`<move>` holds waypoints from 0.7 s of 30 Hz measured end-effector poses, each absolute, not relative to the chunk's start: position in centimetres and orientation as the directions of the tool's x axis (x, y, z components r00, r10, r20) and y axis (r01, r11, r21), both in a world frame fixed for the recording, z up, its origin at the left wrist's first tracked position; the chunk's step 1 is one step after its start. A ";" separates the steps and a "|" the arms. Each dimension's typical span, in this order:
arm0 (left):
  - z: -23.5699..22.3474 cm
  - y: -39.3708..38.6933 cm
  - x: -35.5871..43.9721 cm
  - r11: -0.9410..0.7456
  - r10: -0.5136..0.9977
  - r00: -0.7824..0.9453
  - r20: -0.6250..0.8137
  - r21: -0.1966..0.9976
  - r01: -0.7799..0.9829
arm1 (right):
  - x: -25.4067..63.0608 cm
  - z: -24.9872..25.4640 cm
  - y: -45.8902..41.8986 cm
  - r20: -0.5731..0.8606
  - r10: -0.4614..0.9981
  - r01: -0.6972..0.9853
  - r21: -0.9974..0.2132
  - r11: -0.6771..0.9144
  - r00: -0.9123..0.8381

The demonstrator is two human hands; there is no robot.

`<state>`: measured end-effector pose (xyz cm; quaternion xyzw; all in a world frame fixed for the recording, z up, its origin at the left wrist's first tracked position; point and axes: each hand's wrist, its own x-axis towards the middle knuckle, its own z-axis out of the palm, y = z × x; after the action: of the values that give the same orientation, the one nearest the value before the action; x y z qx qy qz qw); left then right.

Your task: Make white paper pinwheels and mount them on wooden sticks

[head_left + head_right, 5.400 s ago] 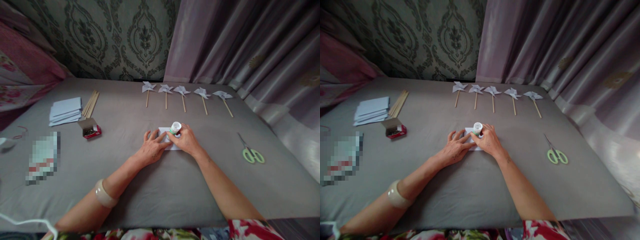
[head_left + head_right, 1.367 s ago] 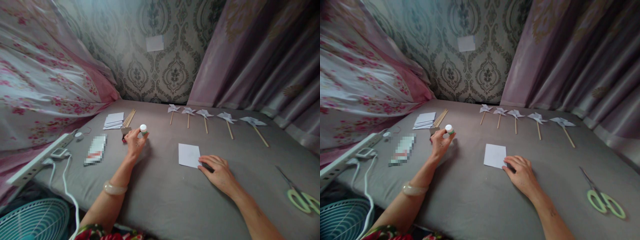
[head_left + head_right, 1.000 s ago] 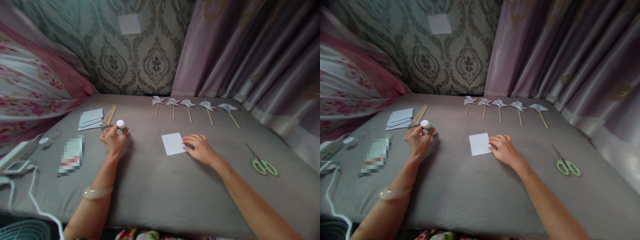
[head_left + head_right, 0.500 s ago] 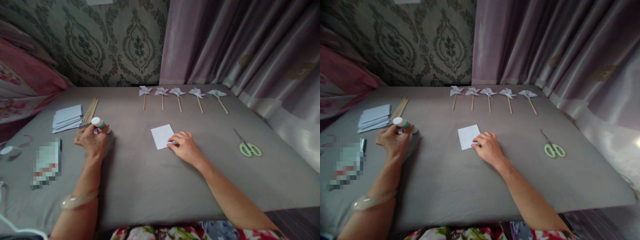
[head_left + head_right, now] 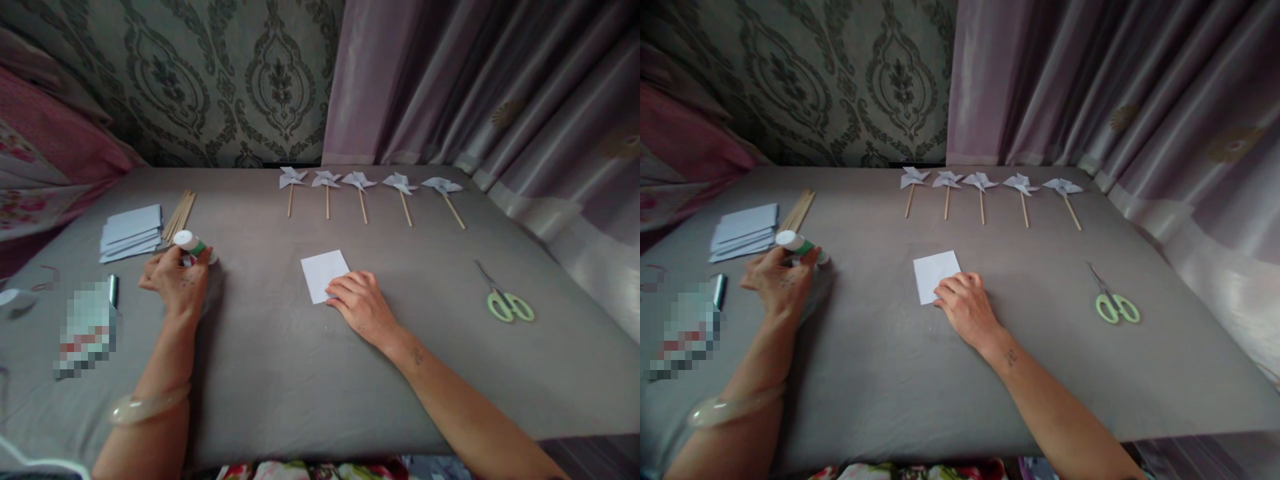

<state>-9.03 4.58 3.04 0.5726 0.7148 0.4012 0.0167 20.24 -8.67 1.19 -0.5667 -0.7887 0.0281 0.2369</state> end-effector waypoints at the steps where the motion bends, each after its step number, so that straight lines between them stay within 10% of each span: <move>1: 3.1 4.6 -9.0 0.024 0.835 -0.344 0.431 0.595 0.803 | 20.2 1.2 -8.7 0.344 0.904 0.885 -0.294 0.360 -0.253; 21: 2.9 4.2 -9.1 0.061 0.831 -0.365 0.420 0.584 0.809 | 19.4 1.5 -9.0 0.532 0.773 0.900 -0.048 0.434 -0.344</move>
<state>-9.10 4.17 2.92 0.5631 0.7281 0.3906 0.0136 19.42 -8.96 1.50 -0.5166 -0.8097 -0.1279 0.2472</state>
